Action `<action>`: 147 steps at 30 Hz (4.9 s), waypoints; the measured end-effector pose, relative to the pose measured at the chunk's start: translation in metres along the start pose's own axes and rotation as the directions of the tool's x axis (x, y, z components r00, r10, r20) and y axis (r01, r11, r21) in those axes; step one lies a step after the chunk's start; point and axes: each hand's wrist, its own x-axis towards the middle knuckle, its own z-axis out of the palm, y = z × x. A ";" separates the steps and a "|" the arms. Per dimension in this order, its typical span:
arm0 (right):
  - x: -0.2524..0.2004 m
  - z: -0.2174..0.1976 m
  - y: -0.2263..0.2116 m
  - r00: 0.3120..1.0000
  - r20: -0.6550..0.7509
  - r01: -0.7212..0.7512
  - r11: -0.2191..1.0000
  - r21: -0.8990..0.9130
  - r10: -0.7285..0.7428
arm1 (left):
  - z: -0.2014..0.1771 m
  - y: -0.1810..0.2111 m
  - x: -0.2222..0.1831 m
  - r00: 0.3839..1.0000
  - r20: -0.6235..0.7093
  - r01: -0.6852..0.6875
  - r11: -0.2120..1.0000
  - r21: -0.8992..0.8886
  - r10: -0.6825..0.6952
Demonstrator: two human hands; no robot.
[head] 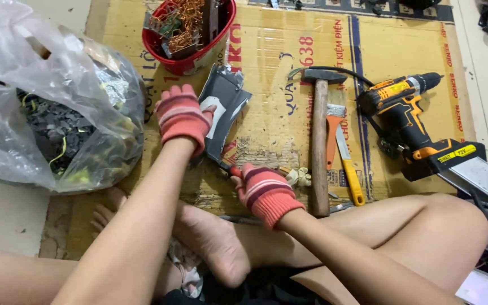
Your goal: Dismantling an electronic component to extract wires and parts using pliers and a hammer.
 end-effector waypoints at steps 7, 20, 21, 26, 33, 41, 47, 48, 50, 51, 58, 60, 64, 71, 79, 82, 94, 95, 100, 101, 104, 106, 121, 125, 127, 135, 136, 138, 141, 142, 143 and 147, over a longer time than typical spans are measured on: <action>-0.011 -0.019 -0.009 0.996 0.091 -0.013 0.991 0.133 0.001 | -0.009 0.011 -0.024 0.922 -0.376 0.076 0.995 -0.071 -0.097; -0.020 -0.008 -0.031 0.990 0.080 -0.135 0.964 0.229 0.120 | 0.012 0.012 0.006 0.660 -0.551 0.369 0.859 -0.355 -0.511; -0.025 -0.014 -0.031 0.990 0.077 -0.136 0.962 0.235 0.121 | 0.013 0.012 0.007 0.661 -0.555 0.364 0.863 -0.352 -0.505; -0.040 -0.040 -0.035 0.970 0.141 -0.228 0.941 0.251 0.197 | 0.024 0.007 0.015 0.591 -0.643 0.357 0.873 -0.333 -0.487; -0.031 -0.049 -0.016 0.985 0.154 -0.112 0.959 0.260 0.073 | 0.029 0.003 0.027 0.608 -0.631 0.373 0.875 -0.310 -0.482; -0.022 -0.051 -0.014 0.986 0.166 -0.075 0.957 0.281 0.028 | 0.028 0.002 0.028 0.758 -0.444 0.365 0.875 -0.319 -0.478; -0.019 -0.036 -0.012 0.996 0.091 -0.023 0.968 0.249 0.000 | 0.018 -0.006 0.036 0.878 -0.089 0.426 0.854 -0.300 -0.470; -0.020 -0.037 -0.010 0.996 0.086 -0.030 0.965 0.260 0.007 | 0.015 -0.003 0.034 0.884 -0.094 0.415 0.861 -0.294 -0.458; -0.019 -0.034 -0.008 0.995 0.097 -0.006 0.965 0.261 -0.020 | 0.013 -0.002 0.029 0.956 0.000 0.281 0.919 -0.277 -0.292; -0.022 -0.039 -0.008 0.995 0.099 -0.007 0.963 0.269 -0.020 | 0.014 -0.003 0.025 0.957 0.002 0.280 0.922 -0.269 -0.290; -0.067 -0.097 -0.002 0.961 0.239 -0.186 0.967 0.175 0.141 | 0.002 -0.004 0.022 0.985 0.167 0.079 0.956 -0.284 -0.032; -0.065 -0.100 0.007 0.949 0.257 -0.238 0.951 0.198 0.184 | -0.001 -0.007 0.022 0.985 0.173 0.073 0.958 -0.279 -0.024; -0.034 -0.090 0.022 0.959 0.192 -0.256 0.925 0.281 0.207 | 0.000 -0.002 0.014 0.982 0.187 0.057 0.965 -0.257 -0.008; -0.018 -0.097 0.010 0.984 0.156 -0.101 0.992 0.077 0.088 | -0.006 0.007 0.011 0.979 0.204 0.029 0.972 -0.232 0.019; 0.022 -0.078 -0.017 0.983 0.140 -0.148 0.960 0.237 0.117 | -0.023 -0.001 0.014 0.974 0.212 -0.039 0.983 -0.180 0.078; 0.033 -0.064 -0.020 0.988 0.131 -0.115 0.958 0.262 0.082 | -0.027 -0.012 0.012 0.973 0.220 -0.041 0.986 -0.162 0.077; 0.032 -0.047 -0.017 0.998 0.060 -0.046 0.971 0.233 0.033 | -0.075 -0.002 -0.018 0.961 0.270 0.100 0.985 -0.138 -0.059; 0.027 -0.054 -0.018 0.998 0.061 -0.041 0.970 0.238 0.028 | -0.082 -0.003 -0.021 0.957 0.277 0.120 0.986 -0.116 -0.084; 0.035 -0.042 -0.015 0.999 0.041 -0.005 0.968 0.250 -0.005 | -0.078 0.000 -0.018 0.962 0.233 0.170 0.980 -0.100 -0.143; 0.041 -0.038 -0.012 1.000 0.031 -0.003 0.969 0.246 -0.005 | -0.064 -0.005 -0.007 0.968 0.183 0.198 0.969 -0.144 -0.171; 0.031 -0.055 -0.024 0.999 0.042 0.006 0.962 0.272 -0.018 | -0.060 -0.013 0.005 0.966 0.196 0.194 0.972 -0.129 -0.167; 0.035 -0.046 -0.020 0.999 0.030 0.028 0.961 0.275 -0.038 | -0.052 -0.014 0.011 0.967 0.190 0.193 0.973 -0.129 -0.167; 0.038 -0.065 -0.030 0.988 0.145 -0.083 0.977 0.196 0.055 | -0.041 -0.013 0.023 0.991 0.117 0.083 0.992 -0.096 -0.072; 0.055 -0.031 -0.021 0.996 0.088 -0.048 0.961 0.271 0.025 | -0.052 -0.002 0.005 0.978 0.201 -0.041 0.993 -0.109 0.063; 0.022 -0.054 -0.033 0.994 0.103 -0.062 0.965 0.256 0.036 | -0.034 -0.005 0.022 0.976 0.208 -0.047 0.994 -0.102 0.068; -0.030 -0.075 0.005 0.961 0.190 -0.236 0.954 0.182 0.201 | -0.039 -0.016 0.010 0.974 0.201 -0.078 0.989 -0.122 0.102; -0.023 -0.071 0.009 0.964 0.174 -0.237 0.948 0.215 0.201 | -0.040 -0.015 0.006 0.975 0.200 -0.068 0.990 -0.126 0.093; -0.016 -0.067 0.017 0.965 0.165 -0.243 0.938 0.248 0.206 | -0.039 -0.011 -0.003 0.975 0.206 -0.060 0.990 -0.129 0.086; -0.018 -0.079 0.013 0.959 0.144 -0.276 0.917 0.288 0.243 | -0.038 -0.004 -0.012 0.973 0.213 -0.057 0.989 -0.136 0.085; -0.023 -0.086 0.006 0.959 0.157 -0.268 0.936 0.228 0.237 | -0.037 -0.001 -0.017 0.973 0.214 -0.057 0.989 -0.138 0.086; -0.028 -0.093 0.000 0.958 0.171 -0.258 0.952 0.167 0.230 | -0.036 0.003 -0.021 0.972 0.216 -0.057 0.988 -0.140 0.087; 0.008 -0.084 0.000 0.963 0.137 -0.253 0.951 0.177 0.231 | -0.040 0.008 -0.028 0.973 0.217 -0.051 0.989 -0.141 0.081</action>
